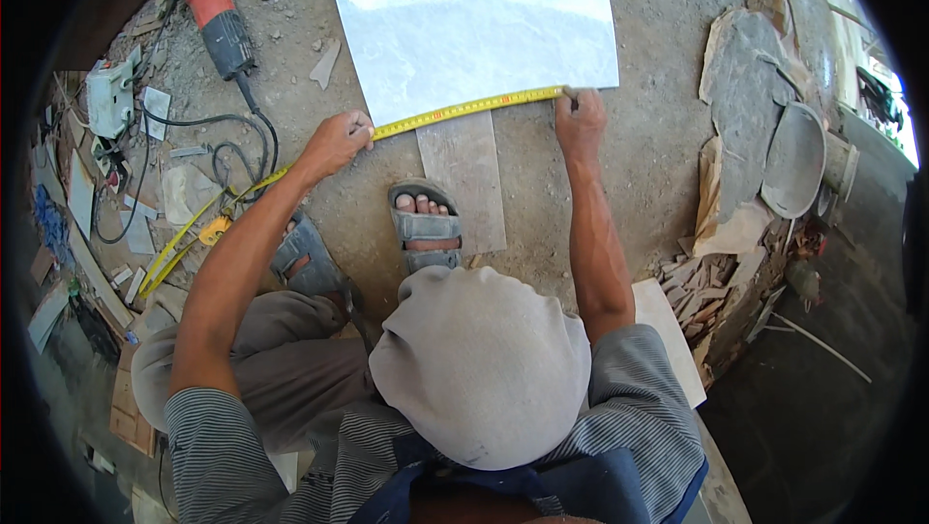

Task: The person measures a tiled wall corner with a tape measure, then walks across a room and measures several separate floor tiles on the ground.

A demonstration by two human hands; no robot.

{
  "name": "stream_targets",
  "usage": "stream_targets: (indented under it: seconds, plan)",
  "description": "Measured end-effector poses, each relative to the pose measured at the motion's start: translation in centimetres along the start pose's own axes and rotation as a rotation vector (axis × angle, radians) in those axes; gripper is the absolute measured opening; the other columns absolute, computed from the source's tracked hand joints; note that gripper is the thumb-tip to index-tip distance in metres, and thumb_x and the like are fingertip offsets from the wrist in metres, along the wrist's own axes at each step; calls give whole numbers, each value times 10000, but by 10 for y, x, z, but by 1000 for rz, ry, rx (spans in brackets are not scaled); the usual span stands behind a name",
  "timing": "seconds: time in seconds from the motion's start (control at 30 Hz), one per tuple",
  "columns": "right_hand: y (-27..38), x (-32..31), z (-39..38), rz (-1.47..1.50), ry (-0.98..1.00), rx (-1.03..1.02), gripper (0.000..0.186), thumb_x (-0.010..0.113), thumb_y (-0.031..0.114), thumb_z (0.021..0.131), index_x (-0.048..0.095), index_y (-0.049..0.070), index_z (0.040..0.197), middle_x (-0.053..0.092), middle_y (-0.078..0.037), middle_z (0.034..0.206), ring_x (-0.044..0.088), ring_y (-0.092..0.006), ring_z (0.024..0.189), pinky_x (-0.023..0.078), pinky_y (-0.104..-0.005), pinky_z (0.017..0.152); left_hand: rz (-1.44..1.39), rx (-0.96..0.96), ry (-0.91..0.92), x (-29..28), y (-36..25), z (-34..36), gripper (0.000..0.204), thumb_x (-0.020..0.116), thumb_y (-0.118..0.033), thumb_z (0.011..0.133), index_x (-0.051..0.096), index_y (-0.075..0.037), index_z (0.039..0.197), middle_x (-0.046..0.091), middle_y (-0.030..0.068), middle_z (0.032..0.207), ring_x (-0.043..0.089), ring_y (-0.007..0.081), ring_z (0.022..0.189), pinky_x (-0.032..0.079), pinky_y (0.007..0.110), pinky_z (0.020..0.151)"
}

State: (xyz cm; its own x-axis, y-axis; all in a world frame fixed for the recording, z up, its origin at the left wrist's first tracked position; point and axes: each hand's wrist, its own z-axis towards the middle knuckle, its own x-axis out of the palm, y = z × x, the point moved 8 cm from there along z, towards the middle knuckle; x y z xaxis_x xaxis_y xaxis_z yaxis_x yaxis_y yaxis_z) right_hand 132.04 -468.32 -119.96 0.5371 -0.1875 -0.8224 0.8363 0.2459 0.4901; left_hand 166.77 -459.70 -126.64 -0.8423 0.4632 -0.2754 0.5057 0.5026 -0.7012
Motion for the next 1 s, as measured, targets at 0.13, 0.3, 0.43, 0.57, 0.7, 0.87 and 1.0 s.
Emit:
stream_targets:
  seconds: [0.13, 0.3, 0.43, 0.57, 0.7, 0.87, 1.0]
  plan:
    - [-2, 1, 2, 6, -15, -18, 51, 605, -31, 734, 571, -7, 764, 537, -143, 713, 543, -297, 647, 439, -392, 577, -18, -1, 1, -2, -2, 2, 224, 522, -222, 844, 605, -18, 884, 624, 51, 706, 524, 138, 603, 416, 285, 580]
    - [1, 5, 8, -14, 12, -9, 51, 598, -34, 730, 573, -13, 770, 535, -143, 717, 540, -298, 645, 438, -387, 575, -72, -19, 19, -1, 3, 3, 181, 526, -198, 871, 572, -23, 890, 592, 15, 709, 454, 77, 568, 371, 231, 525]
    - [-3, 1, 2, -5, 9, -12, 56, 598, -34, 727, 567, -16, 769, 530, -144, 718, 538, -297, 651, 434, -389, 576, -48, 26, 29, 3, 2, 6, 181, 527, -193, 870, 568, -18, 892, 588, 19, 700, 451, 72, 561, 370, 230, 513]
    - [0, 3, 14, 0, 17, -27, 55, 599, -32, 728, 560, -13, 762, 524, -143, 713, 536, -295, 660, 432, -393, 580, -73, 6, 37, 5, 7, 7, 176, 525, -186, 870, 569, -18, 893, 590, 20, 698, 459, 78, 559, 375, 233, 513]
    - [-1, 1, 7, -5, 5, -34, 56, 597, -31, 728, 551, -9, 752, 523, -143, 712, 533, -298, 659, 430, -393, 578, -71, 46, 30, 6, 3, 5, 183, 525, -191, 870, 573, -15, 893, 592, 22, 699, 464, 82, 559, 378, 235, 516]
    - [21, 12, 47, -32, 60, -131, 69, 595, -35, 717, 557, -5, 766, 524, -145, 712, 538, -291, 663, 440, -380, 580, -46, -19, 5, -21, -3, 1, 193, 525, -209, 870, 578, -23, 878, 590, 16, 697, 468, 80, 561, 380, 235, 515]
    - [40, 15, 100, 71, -51, -166, 61, 596, -21, 712, 596, 10, 764, 562, -130, 705, 566, -269, 631, 457, -361, 567, -60, 33, 9, -87, -28, 25, 188, 529, -220, 862, 581, -40, 856, 588, 11, 694, 473, 75, 553, 381, 234, 499]
